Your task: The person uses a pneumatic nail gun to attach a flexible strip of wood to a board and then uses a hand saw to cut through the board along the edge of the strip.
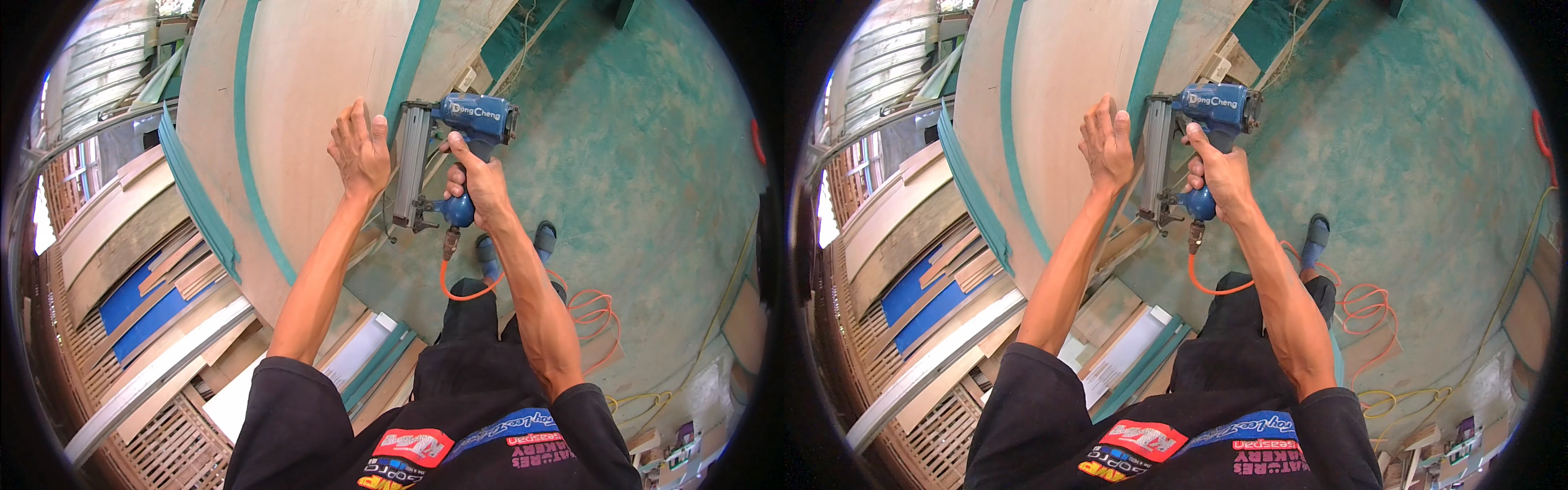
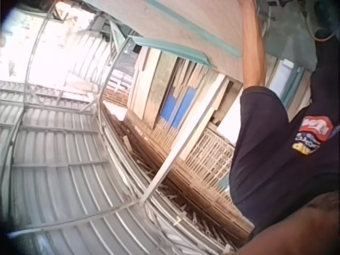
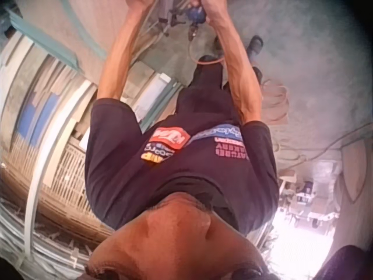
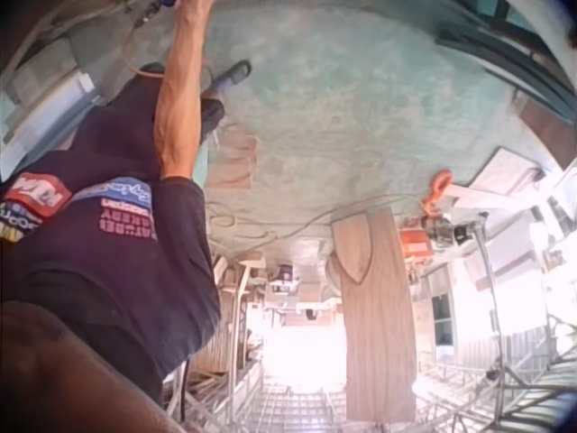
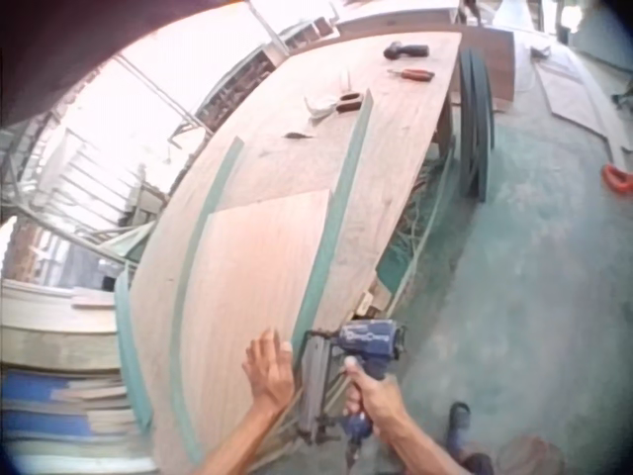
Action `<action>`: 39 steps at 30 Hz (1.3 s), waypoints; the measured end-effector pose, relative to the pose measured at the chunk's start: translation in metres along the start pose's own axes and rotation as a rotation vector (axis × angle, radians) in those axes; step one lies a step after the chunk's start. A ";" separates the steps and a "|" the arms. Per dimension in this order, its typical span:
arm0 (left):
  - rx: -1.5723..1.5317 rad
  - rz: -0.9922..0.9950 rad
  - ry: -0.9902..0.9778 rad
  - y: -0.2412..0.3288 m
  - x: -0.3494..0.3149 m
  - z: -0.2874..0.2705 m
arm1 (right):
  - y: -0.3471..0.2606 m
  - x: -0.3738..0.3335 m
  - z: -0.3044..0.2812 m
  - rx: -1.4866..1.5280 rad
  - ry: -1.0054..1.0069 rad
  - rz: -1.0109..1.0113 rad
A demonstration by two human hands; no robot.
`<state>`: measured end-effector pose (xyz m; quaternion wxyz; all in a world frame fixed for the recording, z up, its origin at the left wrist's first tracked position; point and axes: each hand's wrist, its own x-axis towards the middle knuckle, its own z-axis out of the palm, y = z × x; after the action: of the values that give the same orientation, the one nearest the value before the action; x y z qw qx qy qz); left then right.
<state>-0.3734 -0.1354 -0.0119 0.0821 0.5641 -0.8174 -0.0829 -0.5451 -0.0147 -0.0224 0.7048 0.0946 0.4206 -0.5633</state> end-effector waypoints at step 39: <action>-0.016 0.122 0.159 0.000 0.023 0.004 | 0.052 -0.047 -0.282 0.020 0.548 -0.158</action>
<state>-0.3820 -0.1570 -0.0150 0.1561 0.5172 -0.8406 -0.0393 -0.6376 0.2083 -0.1842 0.5177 0.2174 0.5960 -0.5740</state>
